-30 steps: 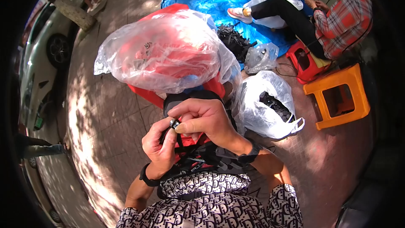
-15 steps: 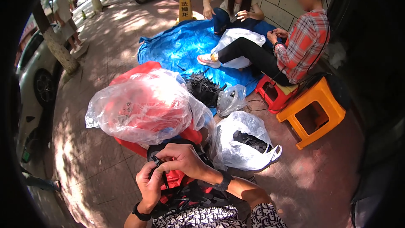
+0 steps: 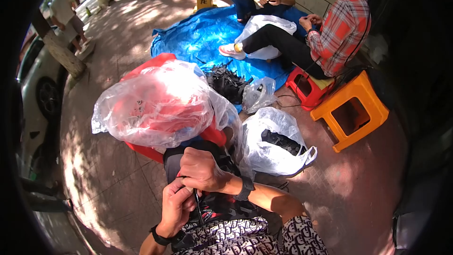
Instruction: The recorder is inspecting and sorting small black plastic or rubber components, possibly shoe or garment parts, from bags while sitting on the sidewalk.
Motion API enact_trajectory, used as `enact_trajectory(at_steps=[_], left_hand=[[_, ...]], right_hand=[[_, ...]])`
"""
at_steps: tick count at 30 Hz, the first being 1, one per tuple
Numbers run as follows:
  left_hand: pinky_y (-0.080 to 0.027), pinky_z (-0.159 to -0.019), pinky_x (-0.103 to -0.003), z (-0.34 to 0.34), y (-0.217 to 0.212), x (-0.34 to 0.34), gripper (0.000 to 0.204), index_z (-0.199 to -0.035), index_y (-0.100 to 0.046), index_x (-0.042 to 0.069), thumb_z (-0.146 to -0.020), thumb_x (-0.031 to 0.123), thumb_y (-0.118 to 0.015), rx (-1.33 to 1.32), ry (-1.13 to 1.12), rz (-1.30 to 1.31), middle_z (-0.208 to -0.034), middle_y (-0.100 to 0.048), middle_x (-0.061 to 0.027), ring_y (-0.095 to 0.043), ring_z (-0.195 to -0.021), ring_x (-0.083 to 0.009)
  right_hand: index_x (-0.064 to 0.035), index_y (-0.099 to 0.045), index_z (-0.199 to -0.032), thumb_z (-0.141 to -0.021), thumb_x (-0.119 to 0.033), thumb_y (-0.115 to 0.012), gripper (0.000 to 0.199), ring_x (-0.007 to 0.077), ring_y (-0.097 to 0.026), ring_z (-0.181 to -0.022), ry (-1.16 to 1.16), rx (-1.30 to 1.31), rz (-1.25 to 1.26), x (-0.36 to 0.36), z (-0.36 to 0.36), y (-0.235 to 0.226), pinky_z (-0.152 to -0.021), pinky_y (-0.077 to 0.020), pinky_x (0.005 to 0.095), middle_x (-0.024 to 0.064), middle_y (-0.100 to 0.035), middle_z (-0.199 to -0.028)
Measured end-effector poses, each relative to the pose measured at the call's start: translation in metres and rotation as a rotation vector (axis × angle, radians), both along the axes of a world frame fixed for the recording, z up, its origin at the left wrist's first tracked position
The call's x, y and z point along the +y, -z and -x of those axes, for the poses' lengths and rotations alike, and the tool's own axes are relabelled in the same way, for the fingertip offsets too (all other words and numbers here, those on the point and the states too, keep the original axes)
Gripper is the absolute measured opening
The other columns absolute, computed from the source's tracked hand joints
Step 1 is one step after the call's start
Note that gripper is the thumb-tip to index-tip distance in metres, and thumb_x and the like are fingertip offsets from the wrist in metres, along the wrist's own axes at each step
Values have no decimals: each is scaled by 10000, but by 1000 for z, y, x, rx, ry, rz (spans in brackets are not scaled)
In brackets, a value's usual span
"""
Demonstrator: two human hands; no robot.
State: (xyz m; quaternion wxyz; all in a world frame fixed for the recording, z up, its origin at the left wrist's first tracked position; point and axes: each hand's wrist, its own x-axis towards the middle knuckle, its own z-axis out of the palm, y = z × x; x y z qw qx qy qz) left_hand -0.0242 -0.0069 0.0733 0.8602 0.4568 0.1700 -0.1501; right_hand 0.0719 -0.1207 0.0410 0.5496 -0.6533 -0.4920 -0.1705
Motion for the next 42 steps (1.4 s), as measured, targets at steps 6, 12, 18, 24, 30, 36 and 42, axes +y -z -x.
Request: enact_trajectory(at_steps=[6,12,18,24,30,36,42], left_hand=[[-252,-377,-168,-12,36,1,155,-975,-472,6,-875,124,-460,199,214,159,-695,-523,-16,-312,-428,-41],[-454,-562,-249,-6,75,40,269,-1022,-500,-13,-888,216,-458,324,-81,221,-867,-575,-90,-518,-664,-121],[-472,-715,-274,20,85,66,225,-1006,-508,-13,-858,157,-496,285,-82,107,-933,-563,-100,-559,-822,-168],[-485,-590,-246,25,92,59,181,-988,-514,-9,-853,108,-487,325,138,94,-903,-569,-98,-570,-717,-144],[-424,-518,-209,16,102,41,217,-995,-524,0,-799,86,-563,169,294,-207,-770,-525,-28,-492,-607,-79],[-383,-530,-238,6,89,24,183,-861,-549,-15,-757,122,-611,-166,502,-751,-596,-488,-12,-454,-559,-72],[-293,-445,-198,-10,64,19,135,-762,-527,26,-812,142,-572,-50,341,-453,-601,-454,41,-374,-512,-26]], right_hand=[[-16,-562,-629,-582,-68,-663,122,172,-499,-518,18,247,123,-24,-2,27,-457,-375,277,42,-511,-591],[6,-599,-921,-676,-85,-669,270,123,-543,-671,538,-133,332,-71,-114,-14,-585,-442,234,74,-589,-809],[-31,-600,-886,-633,-83,-676,269,121,-536,-722,134,377,483,-46,-75,6,-639,-430,248,52,-584,-846],[-34,-559,-765,-581,-56,-621,195,206,-523,-692,-195,93,661,-52,30,87,-594,-422,277,51,-530,-774],[-102,-498,-625,-655,-150,-524,63,181,-508,-638,-65,-151,948,-46,39,96,-596,-435,301,22,-475,-685],[-49,-579,-764,-596,-47,-618,173,165,-549,-639,-121,79,449,-36,23,65,-506,-447,280,34,-525,-733],[-25,-607,-808,-574,-19,-679,245,190,-564,-754,52,573,205,-24,5,32,-643,-453,269,81,-575,-846]])
